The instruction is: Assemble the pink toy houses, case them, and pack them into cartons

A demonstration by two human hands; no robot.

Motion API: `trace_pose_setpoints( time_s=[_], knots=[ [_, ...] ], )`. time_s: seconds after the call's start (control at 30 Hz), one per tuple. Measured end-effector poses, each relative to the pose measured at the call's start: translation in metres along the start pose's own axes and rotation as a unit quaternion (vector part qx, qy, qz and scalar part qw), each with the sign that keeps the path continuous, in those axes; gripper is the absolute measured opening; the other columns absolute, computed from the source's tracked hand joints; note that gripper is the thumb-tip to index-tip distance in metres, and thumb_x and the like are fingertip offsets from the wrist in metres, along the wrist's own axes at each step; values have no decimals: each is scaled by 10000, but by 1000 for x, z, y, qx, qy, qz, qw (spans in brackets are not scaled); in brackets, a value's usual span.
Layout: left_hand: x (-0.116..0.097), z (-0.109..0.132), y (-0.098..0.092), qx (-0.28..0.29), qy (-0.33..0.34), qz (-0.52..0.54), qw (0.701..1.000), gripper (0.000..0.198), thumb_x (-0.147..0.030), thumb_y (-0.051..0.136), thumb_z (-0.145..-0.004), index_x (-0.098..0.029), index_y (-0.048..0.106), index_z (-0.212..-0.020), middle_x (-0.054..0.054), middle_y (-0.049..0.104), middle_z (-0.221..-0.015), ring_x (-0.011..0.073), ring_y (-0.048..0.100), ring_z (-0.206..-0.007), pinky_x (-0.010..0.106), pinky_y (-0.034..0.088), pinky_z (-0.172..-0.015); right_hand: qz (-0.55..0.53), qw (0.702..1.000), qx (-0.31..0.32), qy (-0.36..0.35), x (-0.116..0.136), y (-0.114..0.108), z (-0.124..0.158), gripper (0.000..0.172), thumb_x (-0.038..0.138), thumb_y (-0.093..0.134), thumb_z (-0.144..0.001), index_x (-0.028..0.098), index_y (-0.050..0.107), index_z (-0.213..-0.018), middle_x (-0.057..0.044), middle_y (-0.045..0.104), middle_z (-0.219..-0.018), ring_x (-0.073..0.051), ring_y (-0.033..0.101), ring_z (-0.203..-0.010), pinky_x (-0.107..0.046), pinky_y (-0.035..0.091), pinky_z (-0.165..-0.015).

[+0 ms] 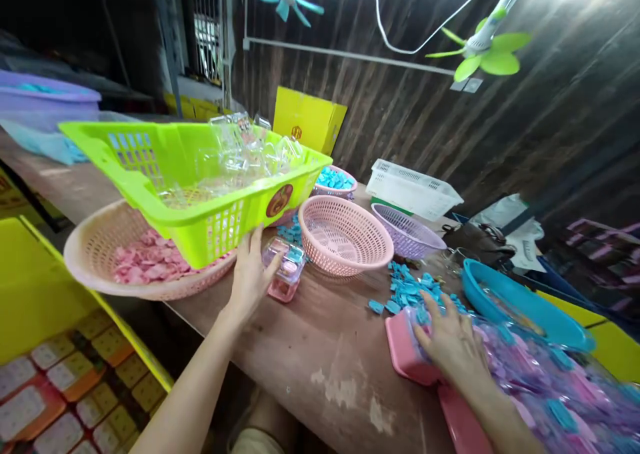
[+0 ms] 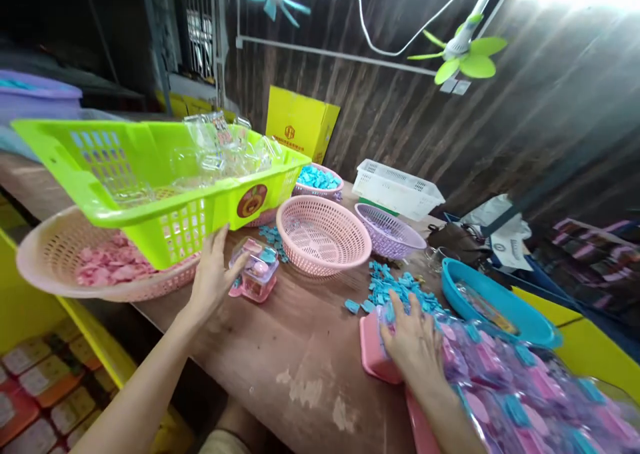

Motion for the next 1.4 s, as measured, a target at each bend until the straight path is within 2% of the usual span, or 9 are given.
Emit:
trace_pose_setpoints(
  time_s=[0.1, 0.23, 0.37, 0.5, 0.7, 0.8, 0.9, 1.1, 1.4],
  knots=[
    [21, -17, 15, 110, -9, 33, 993, 467, -359, 518, -821, -166, 446, -1240, 123, 501, -1235, 263, 455, -1186, 447, 330, -1030, -135, 987, -66, -54, 41, -15, 15, 408, 292, 424, -843, 171, 482, -1228, -166, 517, -1229, -327, 505, -1108, -550, 447, -867],
    [19, -7, 28, 164, -81, 99, 978, 377, -341, 512, -808, -156, 484, -1135, 94, 538, -1130, 213, 533, -1058, 373, 398, -958, -348, 933, 41, -82, 103, -25, 50, 436, 282, 398, -874, 210, 401, -1304, -106, 540, -1240, -233, 485, -1176, -456, 432, -963],
    [-29, 50, 22, 136, -111, 66, 982, 307, -338, 540, -784, -155, 502, -1028, 83, 511, -1002, 232, 528, -968, 406, 421, -892, -477, 864, 157, 28, 118, -18, 60, 546, 426, 363, -889, 204, 297, -1384, -125, 405, -1390, -228, 417, -1252, -458, 380, -1012],
    [-79, 122, 21, 217, -58, 170, 960, 465, -489, 612, -729, -176, 491, -1050, 92, 480, -1030, 262, 482, -1019, 439, 412, -900, -518, 829, 198, 72, 99, -18, 56, 637, 541, 370, -855, 180, 314, -1376, -119, 323, -1444, -215, 273, -1338, -452, 218, -1102],
    [-98, 188, 44, 326, -75, 319, 887, 901, -496, 701, -652, -216, 227, -1365, 143, 153, -1466, 330, 131, -1367, 516, 193, -1092, -480, 849, 206, 75, 71, -29, 47, 563, 553, 438, -802, 209, 479, -1246, -101, 523, -1285, -235, 478, -1189, -414, 362, -1013],
    [-111, 209, 58, 345, -114, 300, 882, 1110, -399, 699, -671, -200, -90, -1426, 153, -46, -1511, 325, -81, -1380, 533, 119, -1110, -394, 890, 222, 53, 63, -38, 42, 447, 520, 397, -818, 208, 616, -1051, -96, 634, -1112, -258, 569, -1054, -427, 416, -940],
    [-118, 214, 68, 349, -105, 270, 891, 1236, -434, 732, -619, -175, -182, -1409, 175, -164, -1493, 335, -155, -1359, 556, 67, -1103, -310, 915, 255, 33, 60, -48, 44, 423, 485, 429, -814, 215, 607, -1085, -95, 630, -1108, -270, 571, -1036, -443, 420, -921],
    [-113, 199, 90, 380, -83, 218, 895, 1453, -529, 803, -436, -123, -217, -1388, 262, -63, -1483, 356, -148, -1350, 615, 3, -1067, -283, 931, 227, -35, 71, -53, 59, 414, 376, 479, -775, 209, 504, -1153, -81, 535, -1178, -226, 510, -1085, -394, 396, -952],
    [-125, 203, 100, 359, -85, 179, 912, 1349, -466, 788, -427, -49, -39, -1408, 287, 134, -1461, 396, 24, -1365, 636, 27, -1067, -202, 963, 171, -44, 77, -60, 58, 296, 317, 480, -765, 197, 552, -1026, -71, 584, -1038, -239, 554, -934, -379, 450, -817]
  ],
)
Point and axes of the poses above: each hand's wrist, its own z-axis away from the middle knuckle, its own y-axis out of the palm, x = y × z, the point moved 3 cm from there along -z, towards the middle knuckle
